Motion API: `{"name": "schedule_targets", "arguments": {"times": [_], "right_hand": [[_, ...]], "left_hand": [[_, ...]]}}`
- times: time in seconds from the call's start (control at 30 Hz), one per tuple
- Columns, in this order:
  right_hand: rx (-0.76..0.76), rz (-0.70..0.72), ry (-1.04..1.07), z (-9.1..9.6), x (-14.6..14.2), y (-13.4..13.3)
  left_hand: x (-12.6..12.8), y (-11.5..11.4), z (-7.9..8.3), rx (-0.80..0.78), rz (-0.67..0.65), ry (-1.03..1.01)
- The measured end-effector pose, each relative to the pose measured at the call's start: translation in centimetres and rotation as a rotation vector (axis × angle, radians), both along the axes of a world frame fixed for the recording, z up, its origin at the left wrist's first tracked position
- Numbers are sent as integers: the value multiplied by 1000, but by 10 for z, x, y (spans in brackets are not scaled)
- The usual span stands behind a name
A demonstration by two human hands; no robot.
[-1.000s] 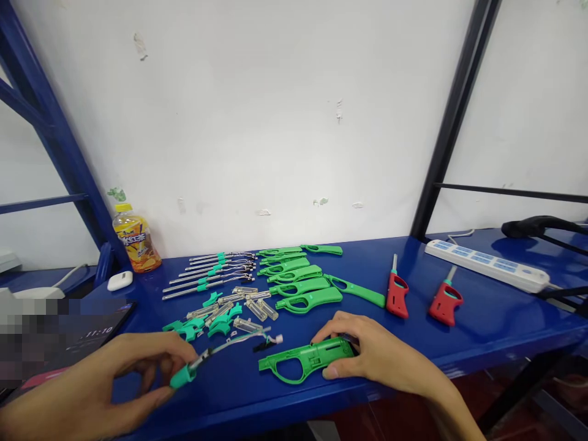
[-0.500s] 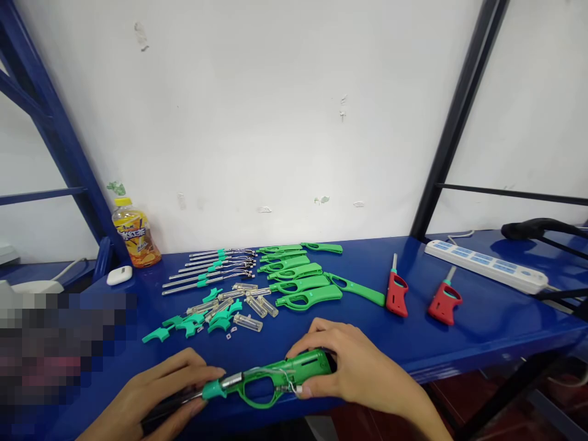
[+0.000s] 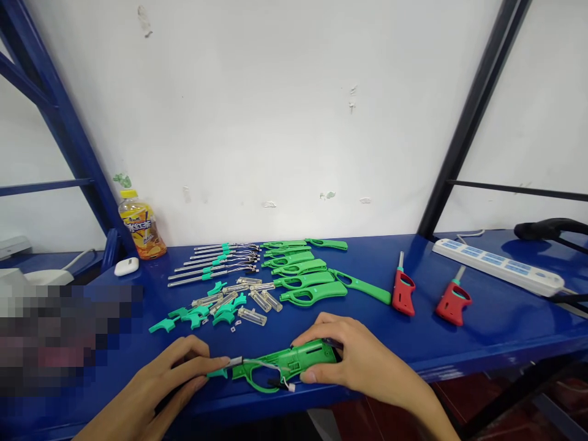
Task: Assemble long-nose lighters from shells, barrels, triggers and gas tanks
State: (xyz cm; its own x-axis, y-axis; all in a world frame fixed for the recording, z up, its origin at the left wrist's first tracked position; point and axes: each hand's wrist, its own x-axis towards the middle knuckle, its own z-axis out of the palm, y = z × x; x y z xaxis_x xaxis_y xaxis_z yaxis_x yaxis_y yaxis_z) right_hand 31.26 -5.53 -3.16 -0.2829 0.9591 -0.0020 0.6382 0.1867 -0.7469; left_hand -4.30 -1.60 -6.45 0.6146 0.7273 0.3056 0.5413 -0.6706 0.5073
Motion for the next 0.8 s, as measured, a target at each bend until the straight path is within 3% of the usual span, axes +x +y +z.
{"name": "schedule_targets", "arguments": {"times": [0.2, 0.5, 0.7, 0.8], "right_hand": [[4, -4, 21, -1, 0, 0], [8, -16, -9, -2, 2, -1], [-12, -46, -22, -4, 2, -1], [-2, -51, -27, -4, 1, 0]], "left_hand": [[0, 1, 4, 71, -38, 30], [6, -1, 1, -19, 37, -81], [3, -1, 5, 154, -6, -14], [2, 0, 3, 162, -57, -25]]}}
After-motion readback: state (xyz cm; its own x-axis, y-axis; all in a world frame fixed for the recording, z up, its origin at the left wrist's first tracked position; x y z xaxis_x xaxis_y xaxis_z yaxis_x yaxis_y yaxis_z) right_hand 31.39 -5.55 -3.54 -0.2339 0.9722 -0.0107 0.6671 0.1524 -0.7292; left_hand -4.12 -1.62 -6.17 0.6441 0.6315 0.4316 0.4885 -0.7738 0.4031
